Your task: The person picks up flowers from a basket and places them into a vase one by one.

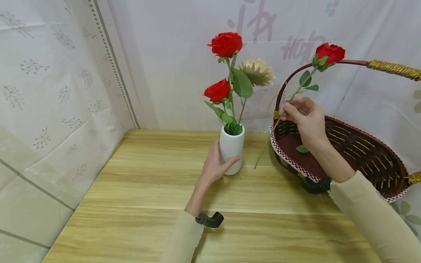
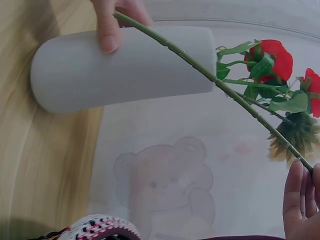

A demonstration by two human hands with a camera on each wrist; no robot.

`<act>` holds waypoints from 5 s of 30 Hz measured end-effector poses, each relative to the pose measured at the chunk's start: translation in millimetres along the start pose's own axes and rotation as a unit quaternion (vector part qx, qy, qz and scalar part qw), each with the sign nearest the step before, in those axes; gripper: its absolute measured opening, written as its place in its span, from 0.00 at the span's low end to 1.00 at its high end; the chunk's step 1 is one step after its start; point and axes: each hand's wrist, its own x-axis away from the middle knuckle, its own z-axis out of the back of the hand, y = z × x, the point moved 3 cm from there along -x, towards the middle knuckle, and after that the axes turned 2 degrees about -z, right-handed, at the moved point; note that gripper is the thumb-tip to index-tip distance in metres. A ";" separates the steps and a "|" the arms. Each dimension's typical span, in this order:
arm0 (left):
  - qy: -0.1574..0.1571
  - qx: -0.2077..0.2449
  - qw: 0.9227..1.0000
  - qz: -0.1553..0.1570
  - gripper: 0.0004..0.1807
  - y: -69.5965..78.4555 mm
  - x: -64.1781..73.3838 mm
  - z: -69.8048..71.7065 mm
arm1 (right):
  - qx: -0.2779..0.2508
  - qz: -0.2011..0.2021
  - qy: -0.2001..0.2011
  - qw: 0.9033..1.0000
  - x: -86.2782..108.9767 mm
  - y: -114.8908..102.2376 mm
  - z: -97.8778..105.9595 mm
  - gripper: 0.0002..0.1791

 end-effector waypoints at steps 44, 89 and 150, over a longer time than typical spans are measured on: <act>-0.003 -0.001 1.000 0.003 0.54 1.7 1.4 0.9 | -0.068 0.050 0.077 0.994 -38.1 -24.8 -40.6 0.03; 0.001 -0.004 1.000 -0.015 0.53 1.0 -0.3 0.6 | -0.024 0.018 0.073 0.997 -11.8 31.5 -55.4 0.03; 0.004 0.001 1.000 -0.009 0.53 -0.2 -0.7 -1.1 | 0.074 -0.004 -0.007 0.997 8.8 70.9 -72.3 0.10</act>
